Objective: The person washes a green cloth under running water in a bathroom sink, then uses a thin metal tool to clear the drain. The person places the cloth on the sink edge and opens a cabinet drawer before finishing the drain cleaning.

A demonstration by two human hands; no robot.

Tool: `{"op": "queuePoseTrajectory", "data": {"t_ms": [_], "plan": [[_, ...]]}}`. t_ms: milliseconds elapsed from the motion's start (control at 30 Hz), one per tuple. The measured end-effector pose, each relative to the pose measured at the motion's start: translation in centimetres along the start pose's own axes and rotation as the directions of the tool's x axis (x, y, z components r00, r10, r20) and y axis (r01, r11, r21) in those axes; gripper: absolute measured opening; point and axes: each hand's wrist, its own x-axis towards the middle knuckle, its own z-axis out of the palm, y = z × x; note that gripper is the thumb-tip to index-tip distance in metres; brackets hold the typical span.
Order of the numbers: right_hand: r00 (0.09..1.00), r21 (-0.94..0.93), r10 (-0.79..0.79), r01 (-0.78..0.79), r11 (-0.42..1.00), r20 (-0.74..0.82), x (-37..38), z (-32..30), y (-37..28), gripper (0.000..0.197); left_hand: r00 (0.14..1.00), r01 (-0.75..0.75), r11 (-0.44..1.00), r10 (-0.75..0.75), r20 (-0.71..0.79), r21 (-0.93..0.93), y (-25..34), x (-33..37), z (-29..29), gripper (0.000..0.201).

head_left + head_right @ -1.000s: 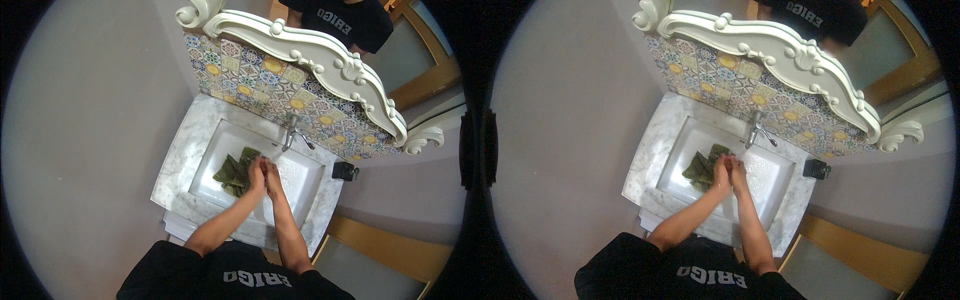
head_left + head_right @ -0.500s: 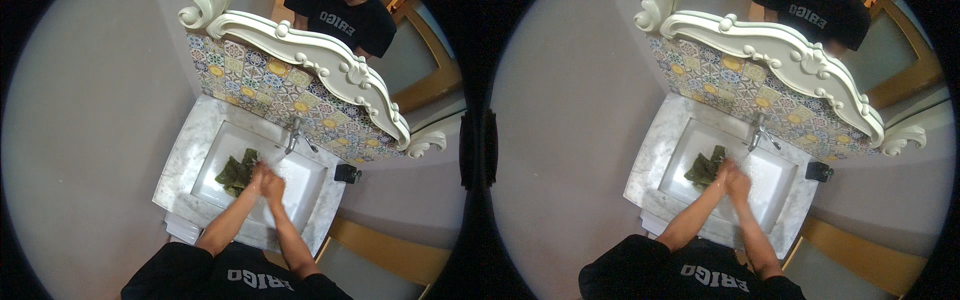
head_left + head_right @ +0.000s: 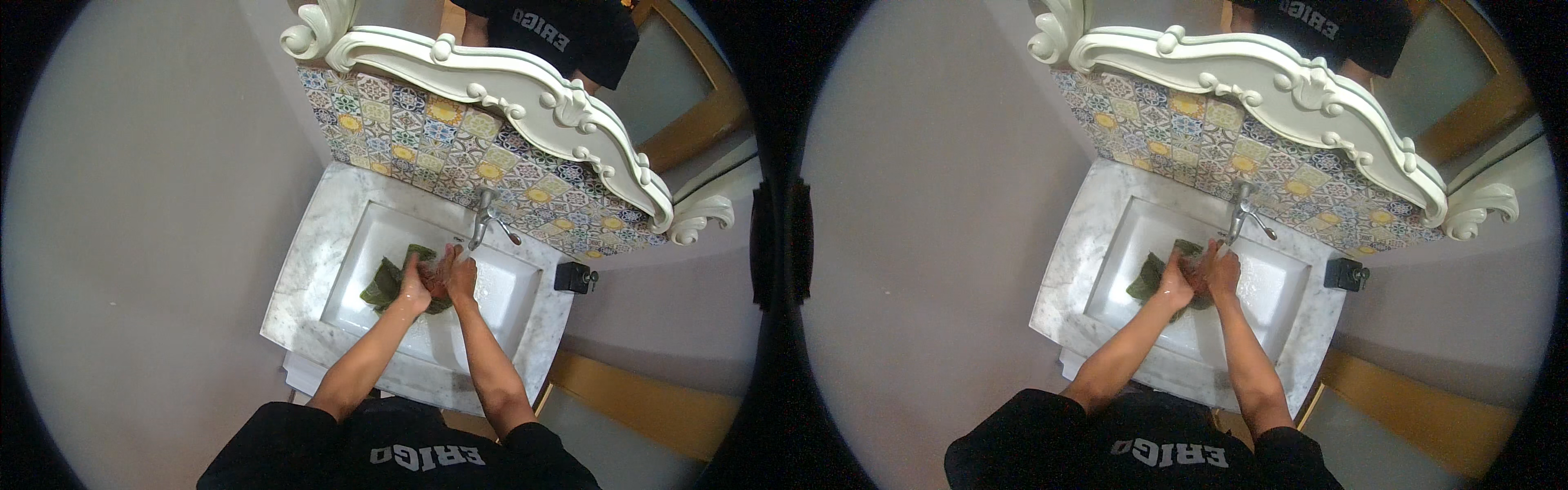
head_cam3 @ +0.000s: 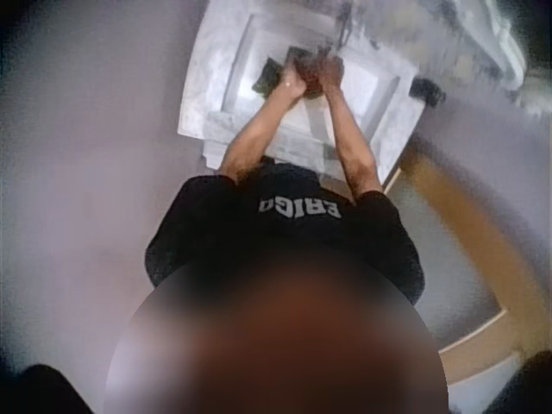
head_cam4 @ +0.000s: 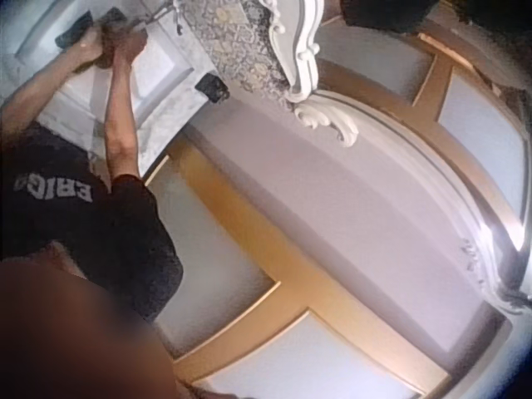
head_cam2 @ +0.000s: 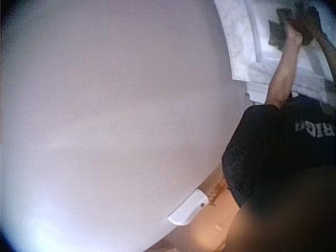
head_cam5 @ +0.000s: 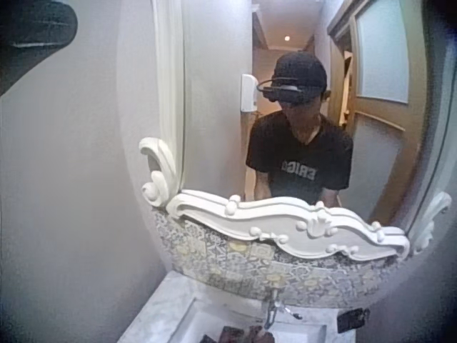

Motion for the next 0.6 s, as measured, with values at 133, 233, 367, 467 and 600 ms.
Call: {"op": "queuePoseTrajectory", "data": {"t_ms": [133, 233, 367, 467, 600], "plan": [[0.991, 0.298, -0.124, 0.133, 0.945, -0.051, -1.5, -0.5, -0.4, 0.030, 1.000, 0.024, 0.994, -0.021, -0.022, 0.110, -1.6, -3.8, 1.2, 0.062], [0.960, 0.094, -0.282, 0.280, 0.955, 0.008, -5.3, 0.2, -0.1, 0.027, 0.977, 0.176, 0.984, -0.173, 0.126, -0.014, -3.0, -1.1, 1.1, 0.062], [0.934, 0.219, -0.353, 0.333, 0.917, 0.056, -11.1, -2.8, -5.9, 0.028, 0.978, 0.049, 0.979, -0.087, 0.191, 0.196, 0.9, 6.6, -5.3, 0.041], [0.965, 0.136, -0.263, 0.260, 0.956, 0.002, -9.2, -1.2, -2.0, 0.030, 0.987, -0.141, 0.956, 0.116, 0.110, 0.256, -2.3, 4.7, -2.6, 0.031], [0.988, 0.073, -0.002, 0.013, 0.997, -0.153, -1.5, -2.2, 3.6, 0.027, 0.973, -0.221, 0.892, 0.227, 0.032, 0.393, -5.9, -2.0, 3.2, 0.034]]}}
